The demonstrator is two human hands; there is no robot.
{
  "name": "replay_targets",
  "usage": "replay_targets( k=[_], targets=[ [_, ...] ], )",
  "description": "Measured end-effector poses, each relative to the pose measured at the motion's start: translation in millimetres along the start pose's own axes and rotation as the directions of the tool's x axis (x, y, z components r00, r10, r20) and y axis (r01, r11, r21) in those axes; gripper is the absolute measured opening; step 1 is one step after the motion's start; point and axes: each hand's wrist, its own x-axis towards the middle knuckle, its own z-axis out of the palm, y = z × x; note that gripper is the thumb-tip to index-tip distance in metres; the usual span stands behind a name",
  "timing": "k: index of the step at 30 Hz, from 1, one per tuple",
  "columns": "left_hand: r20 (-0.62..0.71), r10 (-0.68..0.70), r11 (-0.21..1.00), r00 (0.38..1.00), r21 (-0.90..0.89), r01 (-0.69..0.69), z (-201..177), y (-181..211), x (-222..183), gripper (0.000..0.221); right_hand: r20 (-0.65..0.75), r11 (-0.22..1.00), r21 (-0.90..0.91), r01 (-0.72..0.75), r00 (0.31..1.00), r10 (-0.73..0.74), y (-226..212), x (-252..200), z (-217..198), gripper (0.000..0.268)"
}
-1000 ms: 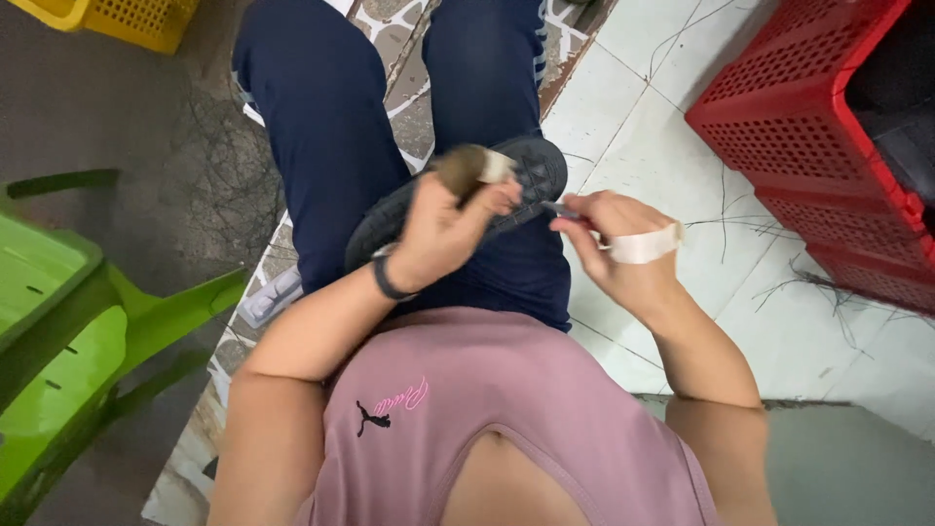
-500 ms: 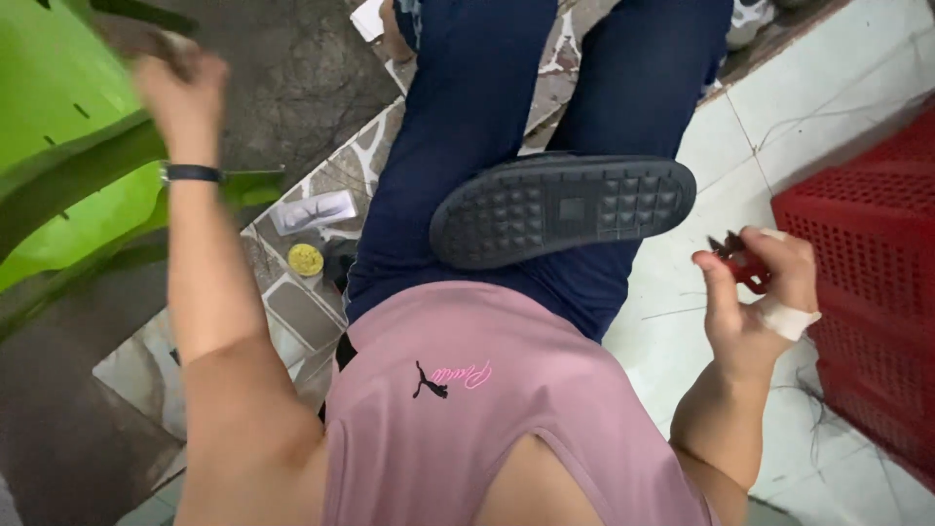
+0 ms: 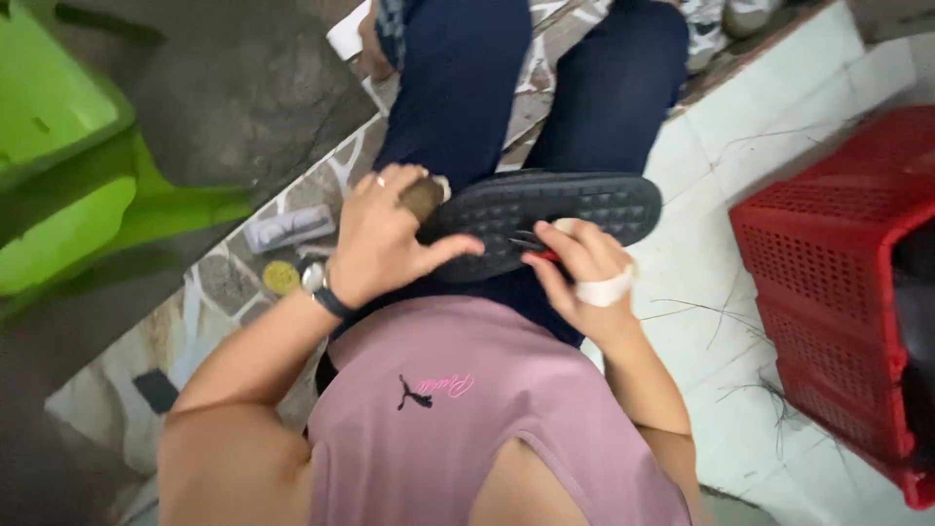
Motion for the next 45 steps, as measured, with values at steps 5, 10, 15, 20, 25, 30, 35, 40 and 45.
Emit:
replay_targets(
  k=[5,10,15,20,25,30,35,40,45],
  targets=[
    [0.053,-0.114,0.974,0.992,-0.19,0.122,8,15,1,0.044,-0.153,0.996,-0.081,-0.049,0.988,0.036,8,-10,13,0.029],
    [-0.091,-0.092,0.97,0.992,-0.234,0.069,7,17,8,0.016,-0.34,0.993,0.105,-0.058,0.936,0.091,-6,-4,-10,0.023],
    [-0.323,0.099,0.992,0.941,-0.04,-0.118,-1,18,33,0.014,-0.292,0.982,0.185,0.033,0.956,0.023,-11,-6,-5,0.029],
    [-0.318,0.042,0.983,0.947,-0.155,-0.096,-13,38,65,0.015,-0.277,0.951,0.307,0.033,0.959,0.056,-11,1,4,0.031],
    [-0.203,0.001,1.0,0.979,0.03,0.005,-4,54,67,0.096,-0.239,0.959,0.278,-0.045,0.964,0.114,-5,0,7,0.033],
    [-0.158,-0.022,0.997,0.987,0.068,0.033,4,45,63,0.066,-0.218,0.974,0.222,-0.048,0.971,0.098,-2,1,9,0.033],
    [-0.173,0.048,0.999,0.984,0.025,-0.044,5,34,68,0.024,-0.294,0.979,0.202,-0.011,0.953,0.071,-4,1,12,0.032],
    [-0.2,0.124,0.992,0.972,0.009,-0.125,6,42,73,0.007,-0.305,0.982,0.19,0.011,0.951,0.048,-5,3,11,0.032],
    [-0.203,0.143,0.989,0.969,0.061,-0.133,7,43,74,0.014,-0.326,0.981,0.195,0.028,0.945,0.038,-4,0,13,0.032]
  ],
)
